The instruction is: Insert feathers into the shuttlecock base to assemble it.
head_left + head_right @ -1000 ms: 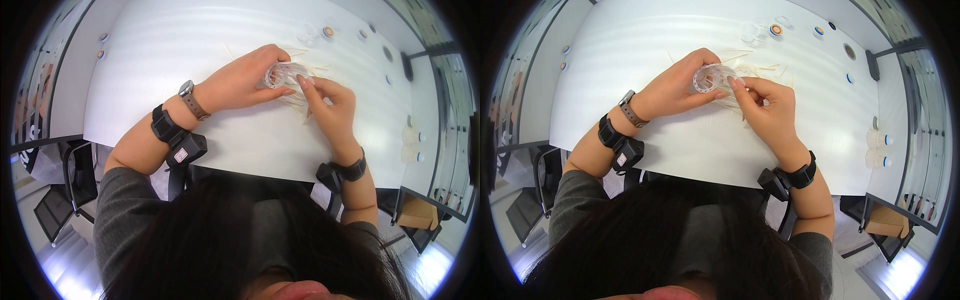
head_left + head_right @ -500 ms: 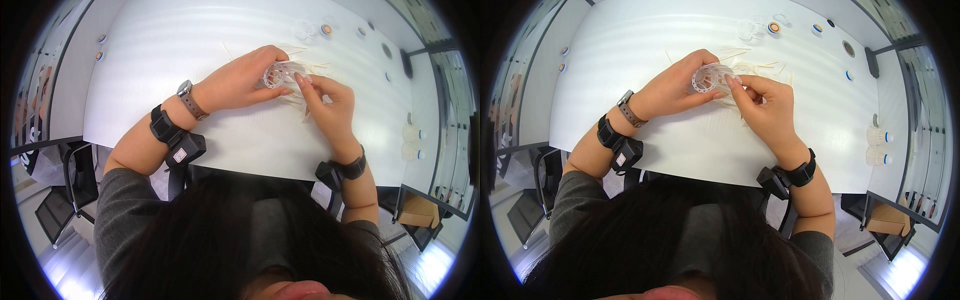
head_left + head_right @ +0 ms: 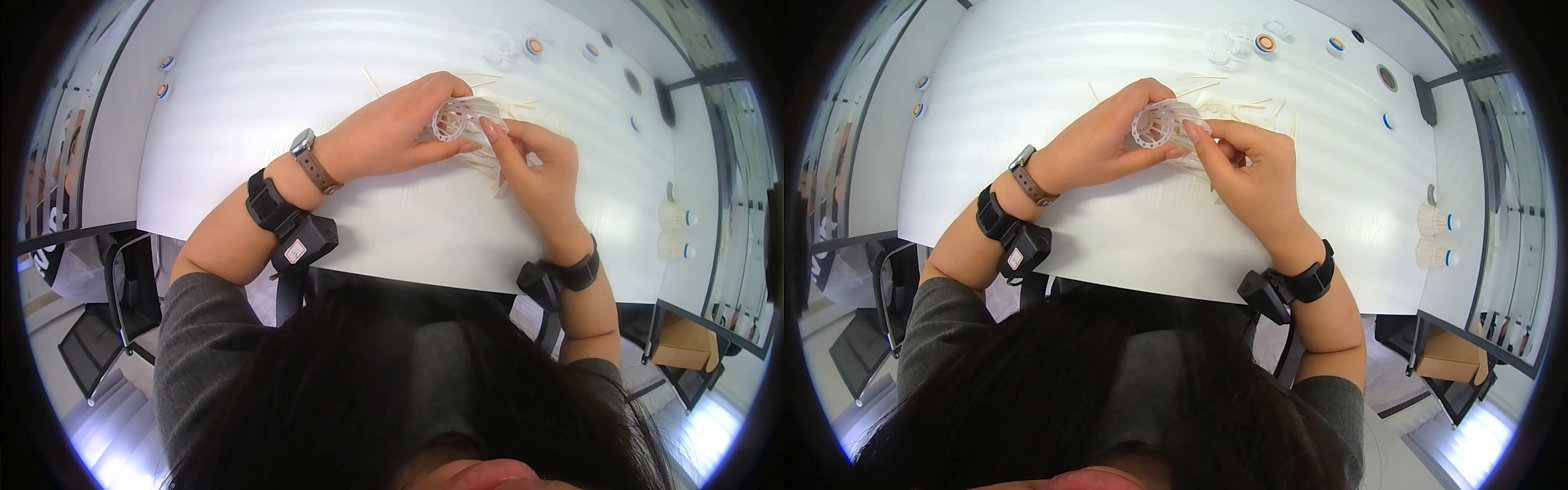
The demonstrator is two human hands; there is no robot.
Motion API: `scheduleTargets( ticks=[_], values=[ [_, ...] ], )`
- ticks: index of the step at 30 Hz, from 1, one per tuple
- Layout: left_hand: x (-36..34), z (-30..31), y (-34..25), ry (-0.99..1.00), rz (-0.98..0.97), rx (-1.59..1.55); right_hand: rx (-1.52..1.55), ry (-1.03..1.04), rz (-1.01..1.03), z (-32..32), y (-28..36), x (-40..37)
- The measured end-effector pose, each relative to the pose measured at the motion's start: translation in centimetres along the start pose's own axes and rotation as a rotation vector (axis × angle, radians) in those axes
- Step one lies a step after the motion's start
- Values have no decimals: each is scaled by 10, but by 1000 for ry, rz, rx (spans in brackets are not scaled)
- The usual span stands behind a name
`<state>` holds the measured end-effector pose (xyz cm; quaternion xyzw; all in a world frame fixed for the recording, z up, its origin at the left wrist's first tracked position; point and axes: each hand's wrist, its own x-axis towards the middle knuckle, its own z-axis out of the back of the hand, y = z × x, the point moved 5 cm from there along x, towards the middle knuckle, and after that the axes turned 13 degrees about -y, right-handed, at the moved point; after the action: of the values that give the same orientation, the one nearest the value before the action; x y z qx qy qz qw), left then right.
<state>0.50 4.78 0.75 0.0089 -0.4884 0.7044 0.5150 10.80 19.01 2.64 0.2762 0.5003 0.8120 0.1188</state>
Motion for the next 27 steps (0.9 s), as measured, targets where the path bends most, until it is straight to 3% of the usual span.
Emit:
scheduleTargets(
  ticks=[12,15,18,25,27],
  values=[
    [-3,-5,5,57,139,-128,15,-2,27,-3,-1,-1],
    [-1,-2,1,-6,-37,-74,-5,-3,46,-2,-2,-1],
    [-3,-5,2,17,47,-151,-6,6,22,-2,-2,-1],
    [-3,-4,2,-19,39,-131,-47,-29,103,-2,0,1],
    [-1,-3,2,-35,44,-123,-24,-26,42,-2,-1,1]
  ],
)
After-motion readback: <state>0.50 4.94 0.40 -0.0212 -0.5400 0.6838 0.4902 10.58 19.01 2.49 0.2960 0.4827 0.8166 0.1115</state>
